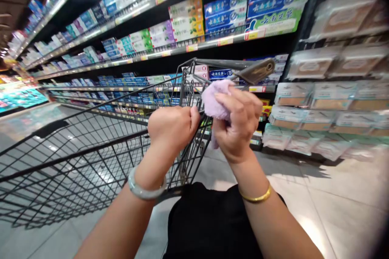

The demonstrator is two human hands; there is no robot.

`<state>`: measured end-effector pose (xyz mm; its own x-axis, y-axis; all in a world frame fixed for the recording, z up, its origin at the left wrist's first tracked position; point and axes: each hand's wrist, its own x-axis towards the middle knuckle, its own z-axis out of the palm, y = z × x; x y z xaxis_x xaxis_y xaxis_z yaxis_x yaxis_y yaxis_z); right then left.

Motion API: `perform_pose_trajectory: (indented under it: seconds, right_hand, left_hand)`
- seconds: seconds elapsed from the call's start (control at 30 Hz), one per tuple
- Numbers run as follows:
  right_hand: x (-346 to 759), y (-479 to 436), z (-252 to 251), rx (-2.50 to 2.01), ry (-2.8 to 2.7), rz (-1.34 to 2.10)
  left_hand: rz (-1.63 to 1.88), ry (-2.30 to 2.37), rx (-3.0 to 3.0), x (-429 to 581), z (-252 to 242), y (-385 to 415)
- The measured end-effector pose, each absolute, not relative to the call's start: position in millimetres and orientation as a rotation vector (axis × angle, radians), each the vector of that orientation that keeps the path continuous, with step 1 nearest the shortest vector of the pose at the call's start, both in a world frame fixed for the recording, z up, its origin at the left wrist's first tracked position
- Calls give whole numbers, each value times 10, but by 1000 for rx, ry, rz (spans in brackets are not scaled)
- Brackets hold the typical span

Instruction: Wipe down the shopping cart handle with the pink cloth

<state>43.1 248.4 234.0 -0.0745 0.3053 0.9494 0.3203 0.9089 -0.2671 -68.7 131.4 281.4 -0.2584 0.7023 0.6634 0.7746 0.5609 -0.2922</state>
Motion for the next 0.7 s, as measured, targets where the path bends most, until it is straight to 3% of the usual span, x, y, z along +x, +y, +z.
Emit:
perform_pose_trajectory:
  seconds: [0.17, 0.33, 0.57, 0.7]
  right_hand:
    - [456, 2553, 2418, -563, -1406, 60]
    - [450, 2401, 2330, -478, -1631, 107]
    - [557, 2485, 2118, -435, -1456, 91]
    - [558, 2452, 2062, -420, -1678, 87]
  left_hand:
    - [-85, -2149, -1226, -596, 2965, 1371]
    - [-68, -2141, -1381, -564, 3150, 1502]
    - [-270, -2146, -1254, -519, 2907, 1570]
    - [-354, -2171, -1196, -479, 2828, 1569]
